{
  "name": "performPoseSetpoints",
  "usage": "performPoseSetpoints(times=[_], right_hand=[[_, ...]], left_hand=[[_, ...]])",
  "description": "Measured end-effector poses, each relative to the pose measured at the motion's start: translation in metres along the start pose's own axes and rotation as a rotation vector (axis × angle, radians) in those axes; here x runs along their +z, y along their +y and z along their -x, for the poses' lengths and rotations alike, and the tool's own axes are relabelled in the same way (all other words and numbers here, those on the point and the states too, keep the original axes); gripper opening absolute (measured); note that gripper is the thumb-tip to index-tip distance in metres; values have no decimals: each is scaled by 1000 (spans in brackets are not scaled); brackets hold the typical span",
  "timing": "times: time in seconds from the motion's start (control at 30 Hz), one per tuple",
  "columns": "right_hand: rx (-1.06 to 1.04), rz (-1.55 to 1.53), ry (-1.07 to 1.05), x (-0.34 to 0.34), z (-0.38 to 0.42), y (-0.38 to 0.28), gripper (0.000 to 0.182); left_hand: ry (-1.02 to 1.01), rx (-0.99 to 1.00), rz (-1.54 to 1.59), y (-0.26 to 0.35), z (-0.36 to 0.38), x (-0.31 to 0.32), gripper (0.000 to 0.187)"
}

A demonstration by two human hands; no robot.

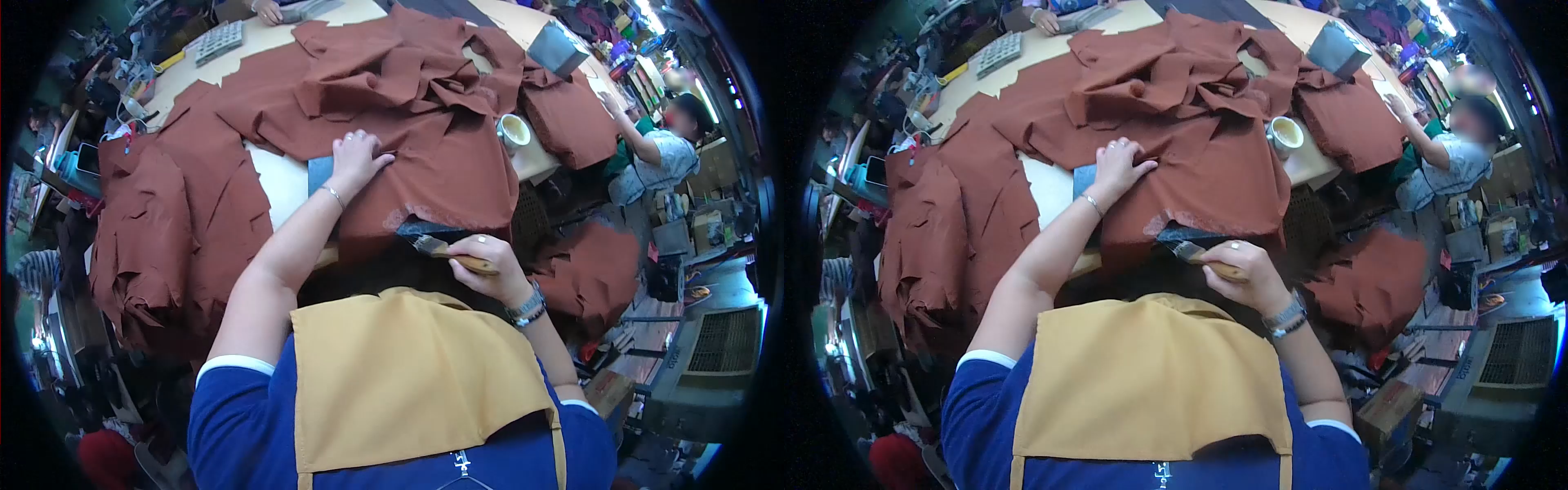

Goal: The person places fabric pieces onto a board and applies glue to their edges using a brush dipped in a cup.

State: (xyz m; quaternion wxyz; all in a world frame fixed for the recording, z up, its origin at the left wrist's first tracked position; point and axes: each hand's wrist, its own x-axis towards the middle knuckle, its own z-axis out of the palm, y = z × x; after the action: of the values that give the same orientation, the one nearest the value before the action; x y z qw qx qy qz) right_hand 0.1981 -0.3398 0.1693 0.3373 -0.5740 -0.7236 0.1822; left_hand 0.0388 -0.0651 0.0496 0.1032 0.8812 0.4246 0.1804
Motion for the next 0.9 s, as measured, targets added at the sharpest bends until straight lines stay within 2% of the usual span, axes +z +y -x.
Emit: performPoseSetpoints(times=[0.03,0.07,0.13,0.17,0.23,0.3,0.33,0.37,0.4,0.47,0.6,0.63,0.67,0.7,0.73,0.77,0.8,0.83,0.87,0.9], right_hand=[[36,-29,70,-5,5,0,19],[50,-23,146,-12,10,-1,19],[102,21,271,-31,24,-3,18],[142,57,321,-42,33,-3,17],[225,30,425,-61,49,-1,15],[276,-29,544,-74,63,8,15],[302,-84,576,-80,69,11,15],[327,-136,610,-87,74,13,15],[305,-95,637,-92,77,15,16],[324,-111,673,-101,83,12,15],[292,-127,730,-109,101,15,16],[294,-121,738,-111,104,12,16],[299,-110,749,-112,106,9,17],[294,-122,757,-112,108,9,17],[290,-135,763,-112,111,10,17],[285,-148,767,-111,112,12,17],[289,-131,755,-110,111,14,17],[293,-113,740,-110,110,15,17],[295,-94,722,-110,108,16,16],[318,-108,695,-109,105,18,16]], left_hand=[[47,58,32,0,1,-1,36],[15,23,175,1,-2,-1,34],[-57,-20,477,15,-10,-14,29],[-168,-25,632,23,-18,-24,32],[-158,130,877,44,-43,-34,35],[-426,-161,1310,84,-64,-100,40],[-333,-100,1250,85,-96,-100,39],[-172,56,1176,78,-138,-108,36],[1,192,1082,71,-179,-117,35],[415,348,1059,57,-211,-154,34],[1112,38,1400,27,-201,-277,41],[1221,95,1459,-6,-211,-272,55],[1287,114,1270,-39,-203,-273,28],[1360,142,1368,-25,-183,-263,28],[1373,230,1416,-58,-185,-240,29],[1386,77,1458,-77,-179,-212,28],[1285,44,1449,-65,-151,-196,31],[1295,-109,1458,-86,-147,-160,38],[1351,-499,1147,-106,-145,-117,44],[1275,-639,1184,-99,-127,-94,49]])
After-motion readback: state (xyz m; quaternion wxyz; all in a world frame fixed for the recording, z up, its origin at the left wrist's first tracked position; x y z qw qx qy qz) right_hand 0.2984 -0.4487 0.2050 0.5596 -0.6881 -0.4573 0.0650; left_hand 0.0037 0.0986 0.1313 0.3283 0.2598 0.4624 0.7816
